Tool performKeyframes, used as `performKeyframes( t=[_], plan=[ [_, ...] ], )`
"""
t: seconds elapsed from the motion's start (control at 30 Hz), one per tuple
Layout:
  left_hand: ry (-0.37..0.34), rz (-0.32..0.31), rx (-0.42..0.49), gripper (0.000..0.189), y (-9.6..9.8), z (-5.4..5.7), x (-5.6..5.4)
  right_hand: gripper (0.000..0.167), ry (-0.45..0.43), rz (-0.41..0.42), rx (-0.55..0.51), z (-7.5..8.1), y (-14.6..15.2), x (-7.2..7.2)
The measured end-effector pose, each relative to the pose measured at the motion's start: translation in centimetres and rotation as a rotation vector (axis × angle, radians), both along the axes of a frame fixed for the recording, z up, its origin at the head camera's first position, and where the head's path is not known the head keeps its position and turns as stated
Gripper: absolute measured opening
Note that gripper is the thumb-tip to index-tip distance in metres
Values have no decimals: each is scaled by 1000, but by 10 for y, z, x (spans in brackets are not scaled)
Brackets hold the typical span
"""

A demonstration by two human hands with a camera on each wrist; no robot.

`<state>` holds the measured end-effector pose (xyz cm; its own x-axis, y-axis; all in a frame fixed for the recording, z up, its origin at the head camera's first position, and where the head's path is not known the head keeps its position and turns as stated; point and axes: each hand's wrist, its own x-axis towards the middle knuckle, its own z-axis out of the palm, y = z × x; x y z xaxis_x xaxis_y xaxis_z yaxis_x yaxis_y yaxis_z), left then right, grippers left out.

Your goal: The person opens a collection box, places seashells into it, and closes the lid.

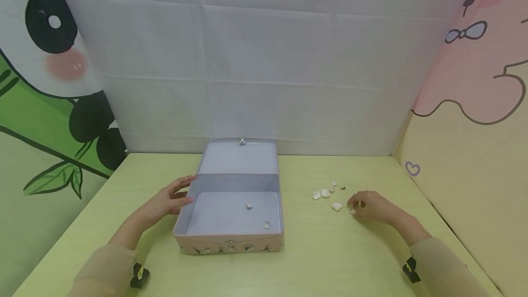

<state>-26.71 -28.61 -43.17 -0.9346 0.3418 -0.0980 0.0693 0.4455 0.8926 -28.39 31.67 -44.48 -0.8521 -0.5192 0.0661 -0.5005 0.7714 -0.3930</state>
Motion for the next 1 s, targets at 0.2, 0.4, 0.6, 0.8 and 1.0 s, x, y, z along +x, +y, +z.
performKeyframes(
  t=[0.2, 0.4, 0.6, 0.8, 1.0],
  plan=[
    [-4, 2, 7, 66, 0, 0, 1, 22, -18, 4, -5, -3, 0, 0],
    [-7, 6, 5, 66, 0, 0, 2, 15, -7, 16, -3, -3, -1, 1],
    [-7, 7, 1, 66, 0, 1, 2, 13, 16, 48, 12, 5, -4, 3],
    [-4, 6, 2, 66, 1, 2, 3, 13, 75, 116, 30, 20, -10, 5],
    [-8, 8, 5, 66, 1, 3, 3, 14, 85, 144, 41, 38, -22, 8]
  ],
)
